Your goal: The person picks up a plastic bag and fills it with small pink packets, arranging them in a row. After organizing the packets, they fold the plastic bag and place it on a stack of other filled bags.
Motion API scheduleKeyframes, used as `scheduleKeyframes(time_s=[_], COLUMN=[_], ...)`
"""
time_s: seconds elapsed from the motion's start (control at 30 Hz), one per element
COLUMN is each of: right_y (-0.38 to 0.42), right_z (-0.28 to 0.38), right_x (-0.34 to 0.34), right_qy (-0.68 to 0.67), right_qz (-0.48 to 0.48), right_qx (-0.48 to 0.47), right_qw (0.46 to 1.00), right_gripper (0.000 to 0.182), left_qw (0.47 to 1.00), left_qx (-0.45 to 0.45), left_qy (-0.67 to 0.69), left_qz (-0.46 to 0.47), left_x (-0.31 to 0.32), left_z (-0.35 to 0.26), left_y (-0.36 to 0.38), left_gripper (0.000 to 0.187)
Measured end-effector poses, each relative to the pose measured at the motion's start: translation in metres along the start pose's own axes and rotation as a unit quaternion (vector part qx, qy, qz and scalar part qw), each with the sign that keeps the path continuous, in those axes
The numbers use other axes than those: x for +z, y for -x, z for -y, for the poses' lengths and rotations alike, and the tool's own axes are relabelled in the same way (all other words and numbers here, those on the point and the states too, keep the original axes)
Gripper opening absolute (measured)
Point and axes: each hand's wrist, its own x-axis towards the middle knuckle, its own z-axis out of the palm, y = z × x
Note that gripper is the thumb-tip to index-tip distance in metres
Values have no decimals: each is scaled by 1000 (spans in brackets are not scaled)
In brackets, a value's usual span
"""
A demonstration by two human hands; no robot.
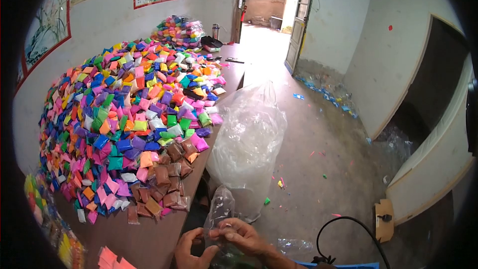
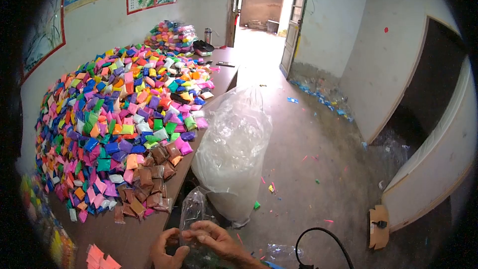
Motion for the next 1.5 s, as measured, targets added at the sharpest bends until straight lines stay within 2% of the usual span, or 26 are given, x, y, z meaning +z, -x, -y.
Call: scheduleKeyframes(time_s=[0.07,0.17,0.27,0.37,0.47,0.57,0.67,0.77,0.87,1.07,1.17,1.27,1.37,1.5], right_y=[3,6,5,2,5,2,-1,2,6,9,8,3,4,1], right_z=[-6,-15,-15,-6,12,5,9,20,20,27,35,32,40,42], right_x=[-4,-15,-12,-11,-3,-23,-33,-27,-22,-22,-24,-29,-27,-22], right_qy=[24,21,-92,-55,-5,64,48,-44,-125,-127,-148,-140,-75,-91], right_qz=[18,12,57,91,66,56,57,48,46,46,95,153,126,80], right_qx=[20,37,6,-2,23,-32,-41,-40,-43,6,21,-18,-17,-67], right_qw=[999,999,994,994,998,996,996,997,990,991,984,978,989,990], right_gripper=[39,40,41,42,40,34,21,16,19,41,39,27,19,18], left_qw=[999,999,999,999,998,996,995,995,995,994,993,993,992,992], left_qx=[-10,-22,-30,-42,-66,-77,-61,-35,-17,-5,7,5,0,1], left_qy=[-22,-19,-25,-15,1,22,24,15,7,14,9,9,13,15], left_qz=[25,39,34,26,18,43,75,88,98,109,113,118,122,126], left_x=[2,4,5,5,4,-1,-4,-6,-8,-11,-13,-12,-10,-10], left_z=[1,-3,1,1,4,-2,-5,-6,-8,-4,-1,3,2,-3], left_y=[-1,0,3,4,6,6,5,6,8,9,9,9,10,10], left_gripper=[45,38,31,25,20,17,16,15,15,13,13,12,12,12])
